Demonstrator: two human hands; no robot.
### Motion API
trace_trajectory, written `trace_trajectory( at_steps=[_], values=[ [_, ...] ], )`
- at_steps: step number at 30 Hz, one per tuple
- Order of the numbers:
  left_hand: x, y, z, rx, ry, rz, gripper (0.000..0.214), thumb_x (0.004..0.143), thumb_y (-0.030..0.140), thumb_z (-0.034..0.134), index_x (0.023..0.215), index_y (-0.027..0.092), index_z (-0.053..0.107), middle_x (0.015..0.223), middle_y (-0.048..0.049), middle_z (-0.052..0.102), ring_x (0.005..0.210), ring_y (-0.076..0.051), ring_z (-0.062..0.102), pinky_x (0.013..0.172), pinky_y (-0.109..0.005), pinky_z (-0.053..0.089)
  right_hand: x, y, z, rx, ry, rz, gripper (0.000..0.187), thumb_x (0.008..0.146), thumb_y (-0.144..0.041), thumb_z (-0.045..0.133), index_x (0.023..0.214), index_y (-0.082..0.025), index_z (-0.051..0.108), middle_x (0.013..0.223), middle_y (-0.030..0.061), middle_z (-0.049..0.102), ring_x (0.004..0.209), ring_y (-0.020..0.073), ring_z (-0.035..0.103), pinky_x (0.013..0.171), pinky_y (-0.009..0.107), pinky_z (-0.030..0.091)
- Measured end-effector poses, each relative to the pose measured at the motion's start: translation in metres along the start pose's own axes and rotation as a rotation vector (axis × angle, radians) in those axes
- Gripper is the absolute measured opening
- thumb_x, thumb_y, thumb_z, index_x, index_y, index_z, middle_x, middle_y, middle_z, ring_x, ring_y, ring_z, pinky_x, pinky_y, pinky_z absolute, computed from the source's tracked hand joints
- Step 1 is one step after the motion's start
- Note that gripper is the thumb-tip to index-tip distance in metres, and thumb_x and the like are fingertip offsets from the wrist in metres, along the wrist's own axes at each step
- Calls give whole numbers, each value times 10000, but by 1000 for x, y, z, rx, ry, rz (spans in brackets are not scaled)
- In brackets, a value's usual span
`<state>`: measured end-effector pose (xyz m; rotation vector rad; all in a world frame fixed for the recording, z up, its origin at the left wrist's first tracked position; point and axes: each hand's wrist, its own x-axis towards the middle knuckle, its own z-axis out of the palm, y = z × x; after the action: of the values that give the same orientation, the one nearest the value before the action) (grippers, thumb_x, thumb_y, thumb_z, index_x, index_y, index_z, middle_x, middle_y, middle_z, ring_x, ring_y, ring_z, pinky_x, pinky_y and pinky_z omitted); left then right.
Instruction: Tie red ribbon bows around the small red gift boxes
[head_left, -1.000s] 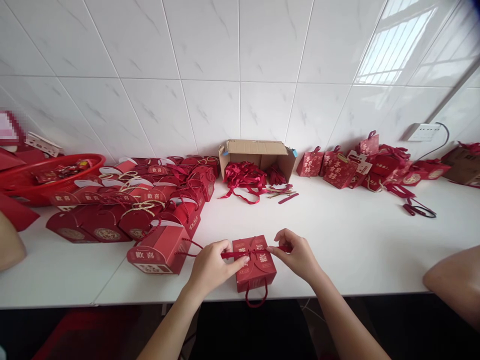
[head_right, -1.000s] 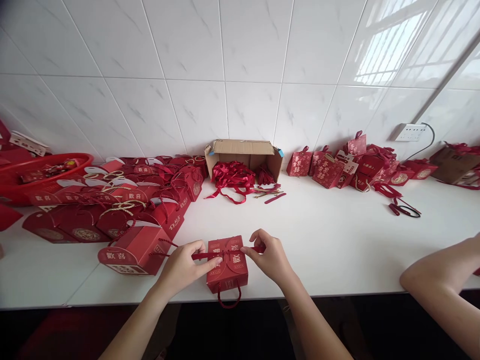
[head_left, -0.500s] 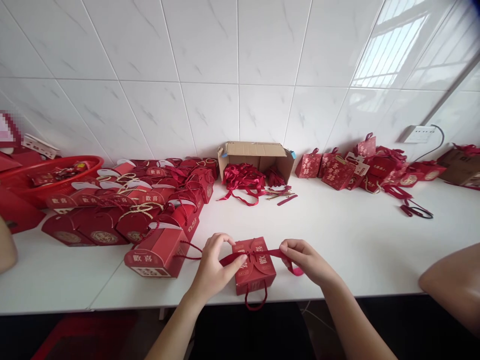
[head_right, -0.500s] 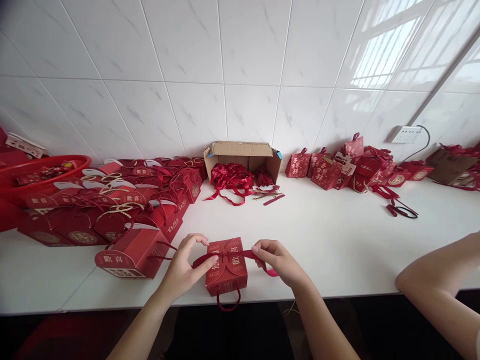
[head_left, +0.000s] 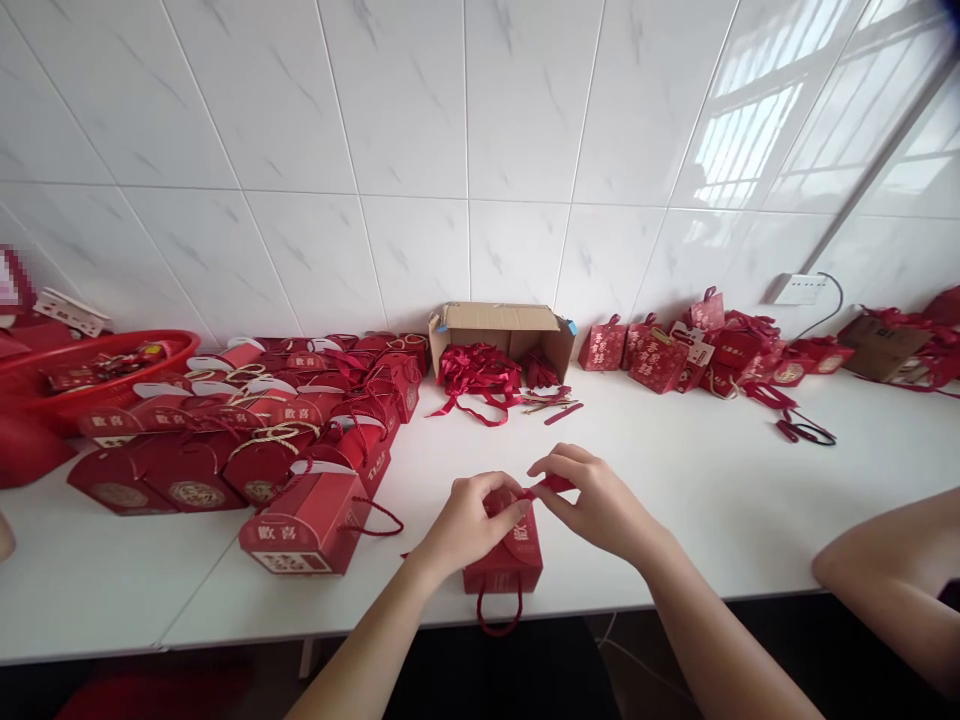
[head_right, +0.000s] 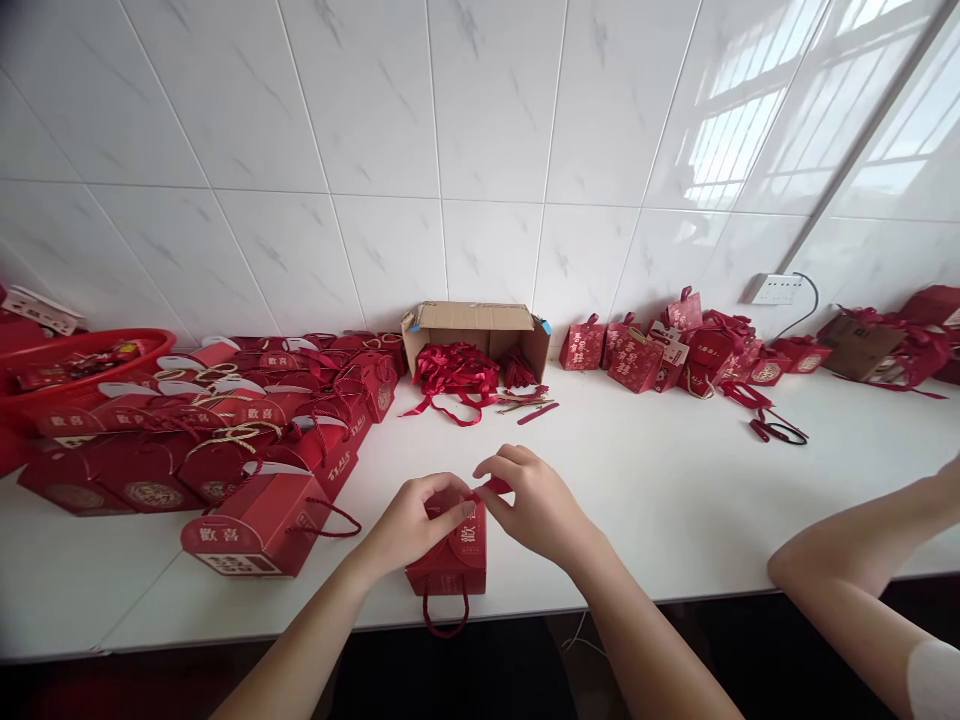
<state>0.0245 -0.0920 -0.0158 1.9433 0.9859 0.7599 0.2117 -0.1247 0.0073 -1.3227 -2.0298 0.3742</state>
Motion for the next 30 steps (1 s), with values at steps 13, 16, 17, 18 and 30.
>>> trace_trajectory(
  at_steps=[13, 16, 17, 18, 30],
  values=[
    [0, -1, -5, -126, -29, -76, 291, 842, 425, 521, 685, 181, 552, 699, 15, 549, 700, -147, 503, 679, -265, 398, -1, 28, -12, 5, -152, -157, 111, 790, -158, 620, 827, -212, 530, 912, 30, 560, 810, 160, 561, 714, 289, 483],
    [1, 0, -6, -233, -66, -117, 297, 834, 429, 531, 671, 181, 525, 668, 32, 499, 655, -130, 459, 642, -255, 371, -2, 33, 0, -8, -59, -166, 109, 826, -100, 524, 823, -209, 525, 894, 42, 548, 769, 155, 550, 696, 297, 483],
    [1, 0, -6, -266, -80, -126, 296, 832, 426, 535, 669, 179, 523, 656, 36, 485, 638, -124, 445, 629, -252, 361, -2, 34, 5, 0, -27, -172, 113, 830, -96, 510, 829, -209, 522, 890, 46, 549, 761, 157, 549, 691, 300, 484],
    [1, 0, -7, -295, -93, -134, 295, 831, 421, 539, 665, 177, 523, 644, 40, 473, 621, -118, 432, 616, -249, 352, -3, 35, 10, 11, 5, -181, 114, 831, -97, 503, 839, -210, 518, 897, 52, 553, 770, 162, 553, 691, 304, 486],
    [1, -1, -10, -561, -65, -141, 241, 823, 214, 548, 1055, 227, 483, 781, 17, 581, 714, -131, 557, 682, -261, 422, -18, 19, 58, 339, 185, -45, 60, 855, -178, 537, 890, -222, 517, 889, 35, 622, 839, 174, 589, 769, 322, 479]
  ],
)
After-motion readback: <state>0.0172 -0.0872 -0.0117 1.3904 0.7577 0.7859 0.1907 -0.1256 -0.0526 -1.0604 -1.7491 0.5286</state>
